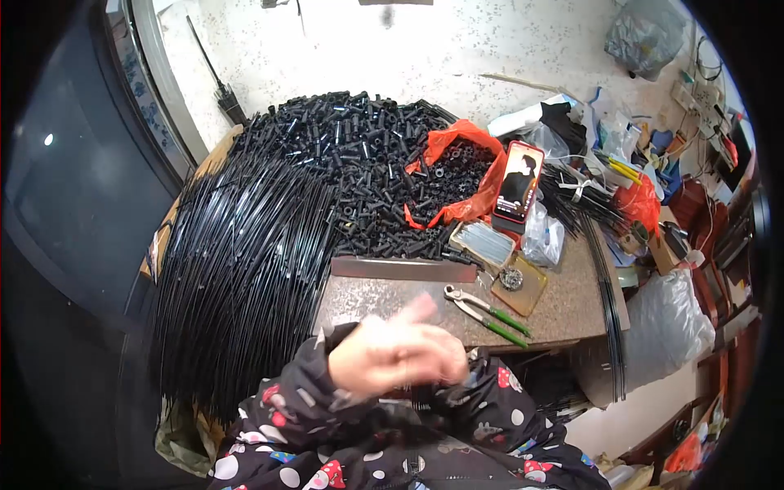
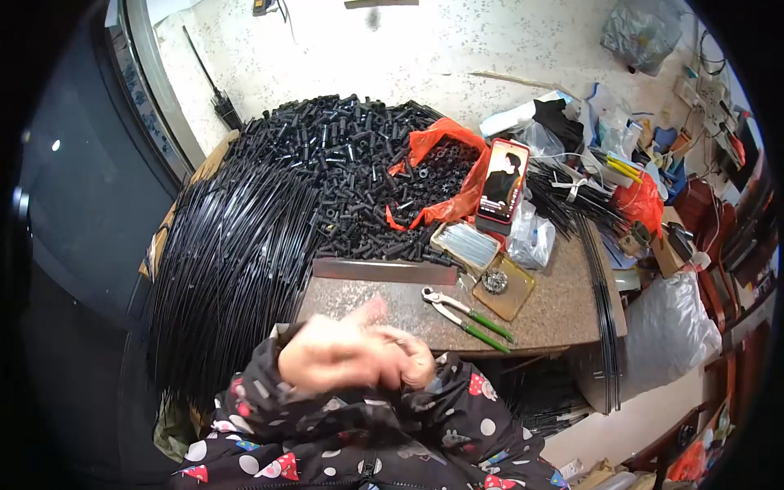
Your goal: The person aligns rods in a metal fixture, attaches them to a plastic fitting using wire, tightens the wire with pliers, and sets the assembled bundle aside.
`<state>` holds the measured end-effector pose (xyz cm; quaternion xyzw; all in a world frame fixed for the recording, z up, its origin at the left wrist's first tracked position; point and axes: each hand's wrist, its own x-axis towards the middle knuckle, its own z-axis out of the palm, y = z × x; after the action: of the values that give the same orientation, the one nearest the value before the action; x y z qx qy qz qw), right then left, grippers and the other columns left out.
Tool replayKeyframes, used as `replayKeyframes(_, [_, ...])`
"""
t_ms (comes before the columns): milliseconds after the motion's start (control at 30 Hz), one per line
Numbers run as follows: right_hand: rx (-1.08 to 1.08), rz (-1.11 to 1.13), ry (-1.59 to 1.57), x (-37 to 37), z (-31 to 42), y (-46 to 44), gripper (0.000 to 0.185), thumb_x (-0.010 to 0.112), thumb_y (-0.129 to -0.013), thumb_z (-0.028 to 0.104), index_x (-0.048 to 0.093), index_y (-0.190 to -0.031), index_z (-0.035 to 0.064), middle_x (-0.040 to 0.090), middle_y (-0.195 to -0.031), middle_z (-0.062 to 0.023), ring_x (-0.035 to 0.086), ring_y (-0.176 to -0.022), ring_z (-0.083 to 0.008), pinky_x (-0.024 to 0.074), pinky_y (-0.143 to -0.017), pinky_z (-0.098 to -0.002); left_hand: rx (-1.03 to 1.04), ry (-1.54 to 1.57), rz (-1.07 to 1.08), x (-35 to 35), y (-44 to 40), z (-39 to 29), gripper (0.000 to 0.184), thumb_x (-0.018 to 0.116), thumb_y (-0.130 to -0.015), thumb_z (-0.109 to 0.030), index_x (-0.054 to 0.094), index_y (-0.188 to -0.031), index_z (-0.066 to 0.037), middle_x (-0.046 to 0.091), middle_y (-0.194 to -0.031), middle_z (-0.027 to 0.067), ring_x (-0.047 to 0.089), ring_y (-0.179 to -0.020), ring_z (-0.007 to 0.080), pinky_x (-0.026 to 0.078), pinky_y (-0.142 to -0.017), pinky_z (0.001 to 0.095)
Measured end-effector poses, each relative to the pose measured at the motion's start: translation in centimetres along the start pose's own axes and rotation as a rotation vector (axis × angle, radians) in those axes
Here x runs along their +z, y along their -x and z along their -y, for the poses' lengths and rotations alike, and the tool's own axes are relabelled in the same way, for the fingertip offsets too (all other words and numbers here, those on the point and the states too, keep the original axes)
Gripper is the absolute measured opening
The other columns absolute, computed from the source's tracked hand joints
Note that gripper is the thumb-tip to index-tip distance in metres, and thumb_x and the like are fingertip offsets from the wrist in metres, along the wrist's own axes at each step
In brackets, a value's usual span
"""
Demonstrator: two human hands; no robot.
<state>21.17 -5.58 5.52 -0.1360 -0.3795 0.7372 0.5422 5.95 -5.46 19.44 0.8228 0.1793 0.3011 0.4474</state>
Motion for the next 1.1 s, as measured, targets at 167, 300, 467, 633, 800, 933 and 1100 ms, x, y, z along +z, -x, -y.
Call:
replayKeyframes(167, [0.093,-0.311,0.147,-4.9,-2.4,-0.1,0.022,0.047,-0.088,0.018,0.049,-0.096,-0.0021,0.060,-0.080,-0.0139,0.057,-0.057,-0.0174,0.0466,-0.051,-0.0278,-0.146,0.317,0.058,-6.5,-4.9,9.6,0.069,0.064,-0.072,-0.042,0.041,-0.124,-0.003,0.054,-0.107,0.0128,0.049,-0.101,0.0186,0.038,-0.087,0.0335])
replayKeyframes(300, [0.102,-0.482,0.204,-5.4,-1.6,-1.1,0.025,0.049,-0.087,0.024,0.049,-0.092,0.0000,0.058,-0.073,-0.0108,0.057,-0.055,-0.0161,0.0458,-0.047,-0.0251,-0.781,-0.897,-0.421,-10.7,-11.5,20.0,0.053,0.051,-0.079,-0.048,0.039,-0.126,-0.026,0.050,-0.103,0.0184,0.055,-0.091,0.0324,0.044,-0.077,0.0428])
replayKeyframes(467, [0.071,-0.554,0.237,-6.2,-1.3,-1.8,0.021,0.046,-0.089,0.021,0.048,-0.093,0.0007,0.058,-0.072,-0.0092,0.056,-0.054,-0.0149,0.0453,-0.048,-0.0242,-1.048,-0.961,-0.413,-14.6,-13.7,27.1,0.046,0.056,-0.077,-0.035,0.040,-0.119,-0.025,0.043,-0.113,0.0182,0.052,-0.097,0.0384,0.043,-0.081,0.0481])
replayKeyframes(633, [0.105,-0.626,0.281,-4.0,-1.0,-2.3,0.018,0.043,-0.091,0.018,0.048,-0.092,0.0009,0.055,-0.068,-0.0070,0.055,-0.053,-0.0138,0.0440,-0.047,-0.0230,-0.644,-0.433,-0.676,-17.5,-7.1,24.1,0.051,0.051,-0.073,0.002,0.038,-0.117,-0.019,0.046,-0.102,0.0145,0.059,-0.073,0.0266,0.050,-0.063,0.0374])
replayKeyframes(800, [0.200,-0.518,0.303,-4.6,-3.1,-1.9,0.019,0.042,-0.090,0.018,0.049,-0.093,0.0003,0.056,-0.069,-0.0081,0.056,-0.053,-0.0158,0.0448,-0.046,-0.0244,-0.369,-0.575,-0.281,-14.6,-1.9,20.5,0.022,0.058,-0.069,-0.007,0.056,-0.091,-0.006,0.056,-0.081,0.0101,0.058,-0.069,0.0208,0.049,-0.063,0.0305])
replayKeyframes(933, [0.138,-0.461,0.286,-3.2,-3.5,-1.1,0.019,0.045,-0.089,0.018,0.049,-0.095,0.0005,0.057,-0.069,-0.0092,0.057,-0.053,-0.0169,0.0465,-0.047,-0.0254,-0.854,-1.054,-0.037,-9.9,-3.2,21.3,0.021,0.064,-0.068,-0.018,0.062,-0.085,-0.006,0.059,-0.090,0.0138,0.058,-0.085,0.0296,0.047,-0.075,0.0380])
replayKeyframes(1100, [0.119,-0.529,0.215,-3.5,-2.8,0.4,0.017,0.050,-0.086,0.016,0.051,-0.094,0.0010,0.060,-0.078,-0.0131,0.059,-0.061,-0.0199,0.0485,-0.055,-0.0295,-1.035,-1.012,-0.257,-8.7,-5.3,21.0,0.023,0.053,-0.074,-0.010,0.060,-0.094,-0.002,0.061,-0.092,0.0153,0.059,-0.087,0.0318,0.047,-0.076,0.0385])
